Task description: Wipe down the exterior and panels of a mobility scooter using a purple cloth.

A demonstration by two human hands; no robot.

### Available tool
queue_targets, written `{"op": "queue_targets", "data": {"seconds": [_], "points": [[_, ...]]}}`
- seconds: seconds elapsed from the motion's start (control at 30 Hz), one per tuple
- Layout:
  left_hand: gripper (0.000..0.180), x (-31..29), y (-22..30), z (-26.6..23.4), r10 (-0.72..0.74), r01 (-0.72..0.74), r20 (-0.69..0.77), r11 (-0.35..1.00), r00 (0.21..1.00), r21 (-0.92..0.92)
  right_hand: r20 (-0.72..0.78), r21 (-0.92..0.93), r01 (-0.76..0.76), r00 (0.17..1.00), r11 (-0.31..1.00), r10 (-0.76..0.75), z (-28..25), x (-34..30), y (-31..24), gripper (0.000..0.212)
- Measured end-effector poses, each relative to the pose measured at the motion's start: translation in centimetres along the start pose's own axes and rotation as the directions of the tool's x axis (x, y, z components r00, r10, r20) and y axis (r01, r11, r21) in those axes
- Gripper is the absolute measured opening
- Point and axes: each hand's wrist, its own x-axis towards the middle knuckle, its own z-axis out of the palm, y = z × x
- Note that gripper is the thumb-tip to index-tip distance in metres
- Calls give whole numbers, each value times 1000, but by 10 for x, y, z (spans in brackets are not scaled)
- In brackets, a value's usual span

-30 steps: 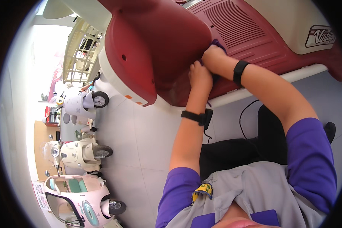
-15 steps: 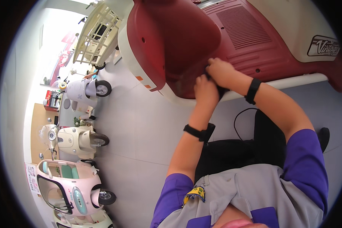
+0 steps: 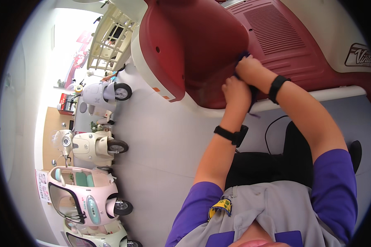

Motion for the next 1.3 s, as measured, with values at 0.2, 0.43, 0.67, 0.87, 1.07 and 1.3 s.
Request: {"op": "queue_targets", "data": {"seconds": [0.2,0.43,0.67,0.87,1.07,1.3], "points": [[15,-50,-55,-7,-220,212,88,973,972,87,19,290,237,967,927,-253,-15,25,-72,17],[16,-87,-53,-12,-85,85,-42,996,995,5,52,414,302,934,859,-353,3,6,-91,20],[23,-76,-41,-3,-215,215,-18,976,977,26,-58,186,196,980,963,-188,-14,4,-82,23],[15,-42,-64,-7,-265,256,180,964,947,72,34,347,92,993,933,-111,1,64,-99,22],[15,-43,-68,-2,-273,258,159,960,949,106,26,217,299,950,929,-311,20,80,-99,24],[21,-61,-60,-15,-357,382,263,923,896,-47,-37,288,297,953,910,-299,10,69,-105,26]]}}
